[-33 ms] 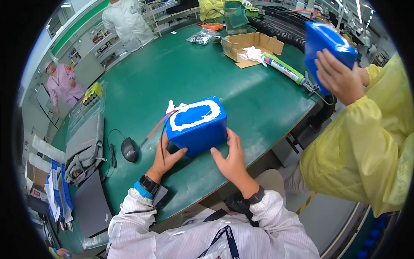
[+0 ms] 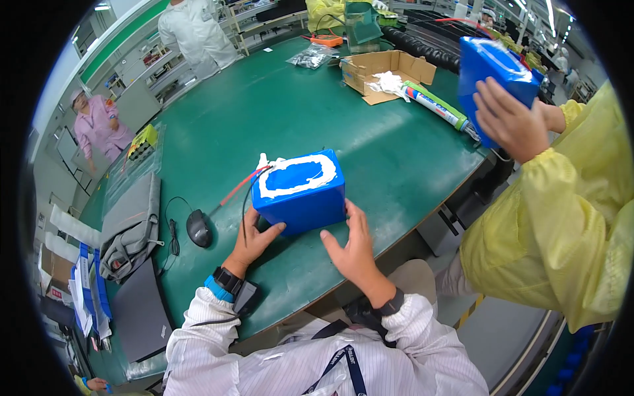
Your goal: Collaborating with another worker to apply sealant to and assemble large blue battery components on a factory production line.
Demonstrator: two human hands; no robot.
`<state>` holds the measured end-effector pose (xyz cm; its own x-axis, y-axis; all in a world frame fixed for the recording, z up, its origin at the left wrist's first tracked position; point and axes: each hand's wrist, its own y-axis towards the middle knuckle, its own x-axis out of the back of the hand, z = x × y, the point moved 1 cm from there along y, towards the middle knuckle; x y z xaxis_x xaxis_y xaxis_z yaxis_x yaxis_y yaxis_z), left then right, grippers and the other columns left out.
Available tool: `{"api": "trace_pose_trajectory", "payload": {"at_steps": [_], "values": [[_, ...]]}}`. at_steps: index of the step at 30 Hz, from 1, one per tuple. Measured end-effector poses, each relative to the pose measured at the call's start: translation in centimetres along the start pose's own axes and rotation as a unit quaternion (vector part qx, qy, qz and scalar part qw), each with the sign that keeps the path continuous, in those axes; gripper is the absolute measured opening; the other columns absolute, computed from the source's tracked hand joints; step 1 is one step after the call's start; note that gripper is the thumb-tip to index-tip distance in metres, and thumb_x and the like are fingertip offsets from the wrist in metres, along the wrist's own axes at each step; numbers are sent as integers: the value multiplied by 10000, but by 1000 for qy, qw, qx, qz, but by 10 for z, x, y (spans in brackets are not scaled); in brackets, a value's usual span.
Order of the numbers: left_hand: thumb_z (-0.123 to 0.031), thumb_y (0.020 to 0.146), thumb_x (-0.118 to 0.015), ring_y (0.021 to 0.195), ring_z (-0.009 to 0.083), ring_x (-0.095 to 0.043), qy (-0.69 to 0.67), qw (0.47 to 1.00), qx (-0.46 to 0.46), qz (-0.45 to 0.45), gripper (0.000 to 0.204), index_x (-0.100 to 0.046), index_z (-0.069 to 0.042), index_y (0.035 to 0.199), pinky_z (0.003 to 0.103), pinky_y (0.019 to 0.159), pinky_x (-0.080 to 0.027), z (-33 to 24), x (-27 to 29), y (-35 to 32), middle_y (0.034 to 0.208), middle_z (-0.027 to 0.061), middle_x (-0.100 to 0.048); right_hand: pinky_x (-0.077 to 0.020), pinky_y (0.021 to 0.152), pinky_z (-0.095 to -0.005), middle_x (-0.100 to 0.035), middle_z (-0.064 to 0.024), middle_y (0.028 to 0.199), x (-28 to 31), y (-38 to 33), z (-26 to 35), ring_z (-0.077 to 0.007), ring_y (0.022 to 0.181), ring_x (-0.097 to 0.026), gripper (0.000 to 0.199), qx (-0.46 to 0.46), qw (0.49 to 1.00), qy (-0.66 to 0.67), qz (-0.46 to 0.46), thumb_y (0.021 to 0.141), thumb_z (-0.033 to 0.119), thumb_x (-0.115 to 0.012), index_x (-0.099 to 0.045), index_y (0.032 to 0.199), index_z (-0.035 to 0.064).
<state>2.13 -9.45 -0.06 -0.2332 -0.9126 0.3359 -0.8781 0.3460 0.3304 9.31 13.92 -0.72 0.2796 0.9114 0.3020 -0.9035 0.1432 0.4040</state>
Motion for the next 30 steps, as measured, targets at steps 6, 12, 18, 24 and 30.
{"api": "trace_pose_trajectory", "payload": {"at_steps": [6, 12, 18, 24, 30], "values": [[-104, 916, -704, 1243, 228, -567, 14, 992, 49, -112, 531, -531, -22, 1411, 368, 1041, -454, 22, 15, -2, 1366, 156, -581, -402, 1089, -429, -449, -261, 1424, -10, -32, 19, -400, 1295, -490, 655, 37, 994, 39, 94, 856, 115, -711, -425, 1418, -61], [-77, 919, -666, 1199, 251, -591, 127, 968, -4, -215, 513, -507, -16, 1403, 371, 978, -482, 11, 8, -7, 1308, 147, -591, -406, 1094, -416, -453, -246, 1438, -9, 11, 8, -375, 1324, -487, 689, 52, 998, 27, 20, 870, 85, -692, -378, 1467, -55], [-197, 949, -590, 1284, 295, -505, 67, 984, -23, -165, 610, -387, 5, 1487, 392, 1072, -384, -13, -20, -28, 1393, 180, -495, -398, 1109, -407, -377, -288, 1523, -25, 9, 18, -396, 1386, -444, 812, 74, 991, 39, 104, 868, 123, -705, -272, 1532, -56], [-350, 834, -755, 1307, 333, -495, 72, 986, -48, -143, 875, -344, 33, 1505, 417, 1079, -397, -11, -24, -34, 1440, 214, -463, -399, 1108, -422, -345, -294, 1540, -35, -6, 27, -428, 1392, -425, 933, 59, 992, 37, 101, 847, 188, -725, -178, 1569, -36], [-309, 719, -895, 1215, 286, -573, -7, 989, 15, -146, 939, -383, 35, 1426, 397, 1039, -444, -10, -23, -29, 1324, 194, -580, -361, 1138, -442, -265, -303, 1588, -38, -24, 34, -440, 1424, -378, 934, 97, 985, 33, 138, 848, 199, -726, -180, 1567, -41]]}}
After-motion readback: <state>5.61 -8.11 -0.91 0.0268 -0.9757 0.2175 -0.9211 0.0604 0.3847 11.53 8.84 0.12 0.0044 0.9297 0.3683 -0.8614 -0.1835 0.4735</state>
